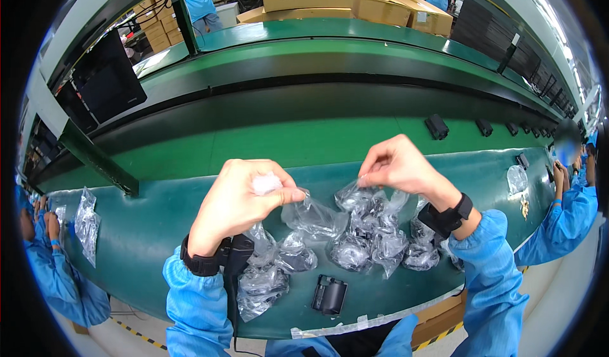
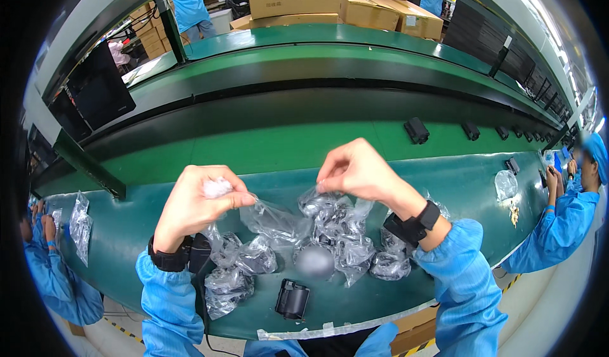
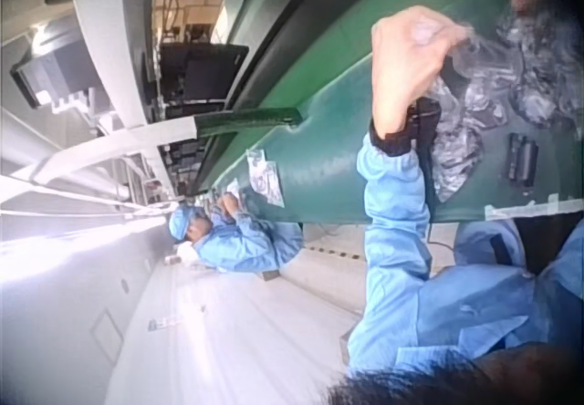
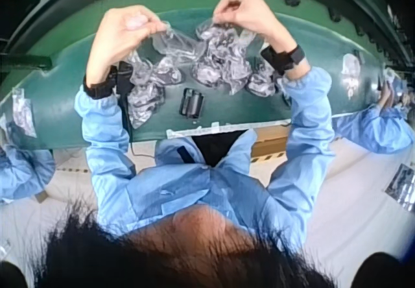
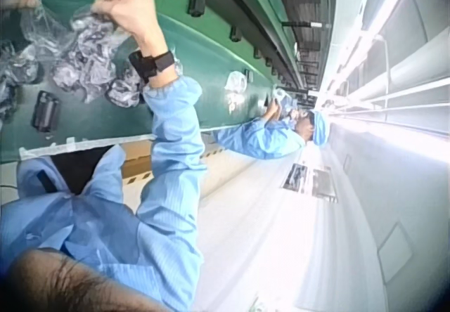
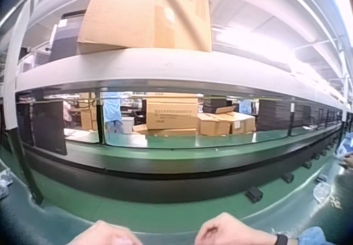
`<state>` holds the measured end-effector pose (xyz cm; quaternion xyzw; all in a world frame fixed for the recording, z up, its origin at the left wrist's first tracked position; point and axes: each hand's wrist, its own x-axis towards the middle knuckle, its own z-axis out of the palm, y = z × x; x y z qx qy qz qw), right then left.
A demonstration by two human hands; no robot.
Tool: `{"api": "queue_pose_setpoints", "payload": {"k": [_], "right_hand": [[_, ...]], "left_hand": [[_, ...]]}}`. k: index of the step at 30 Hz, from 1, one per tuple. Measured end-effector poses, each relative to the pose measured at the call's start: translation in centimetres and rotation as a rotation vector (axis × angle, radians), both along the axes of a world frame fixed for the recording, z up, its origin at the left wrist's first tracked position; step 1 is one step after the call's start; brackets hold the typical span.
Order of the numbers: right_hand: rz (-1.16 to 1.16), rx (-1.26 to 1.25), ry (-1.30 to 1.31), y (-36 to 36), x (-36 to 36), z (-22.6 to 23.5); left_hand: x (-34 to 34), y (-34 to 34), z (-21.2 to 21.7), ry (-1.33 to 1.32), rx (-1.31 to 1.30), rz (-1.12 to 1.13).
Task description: Packing black plastic components into small plastic bags and then arranging them into a shipping carton on a production line.
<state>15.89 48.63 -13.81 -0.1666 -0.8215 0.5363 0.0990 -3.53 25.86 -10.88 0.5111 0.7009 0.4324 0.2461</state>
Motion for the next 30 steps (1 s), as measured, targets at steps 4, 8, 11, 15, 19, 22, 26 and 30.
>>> {"api": "queue_pose_setpoints", "payload": {"k": [4,8,11,15,19,22,26,30], "right_hand": [[0.016,-0.092,0.057,-0.1,0.5,1.6],[-0.005,0.074,0.098,-1.4,0.2,2.0],[-0.024,-0.009,0.215,-2.7,-0.4,2.3],[0.034,-0.149,0.336,-4.0,-1.9,1.7],[0.043,-0.001,0.342,-4.5,-2.6,1.4],[-0.023,0.021,0.256,-4.1,-2.5,1.8],[-0.146,0.131,0.251,-2.3,-2.6,0.6],[-0.206,0.163,0.141,-1.5,-2.6,1.2]], "left_hand": [[-0.7,0.0,-0.7,0.203,0.143,-0.023],[-0.6,0.6,-1.7,-0.008,0.199,0.001],[0.2,1.2,-1.9,0.032,0.146,0.048],[1.4,1.8,-1.8,0.066,0.119,-0.061],[0.3,2.0,-3.3,0.002,0.224,-0.023],[-0.7,1.8,-3.0,-0.05,0.241,0.123],[-1.9,1.6,-2.6,-0.023,0.273,0.136],[-3.8,0.1,-0.6,-0.238,0.384,0.203]]}}
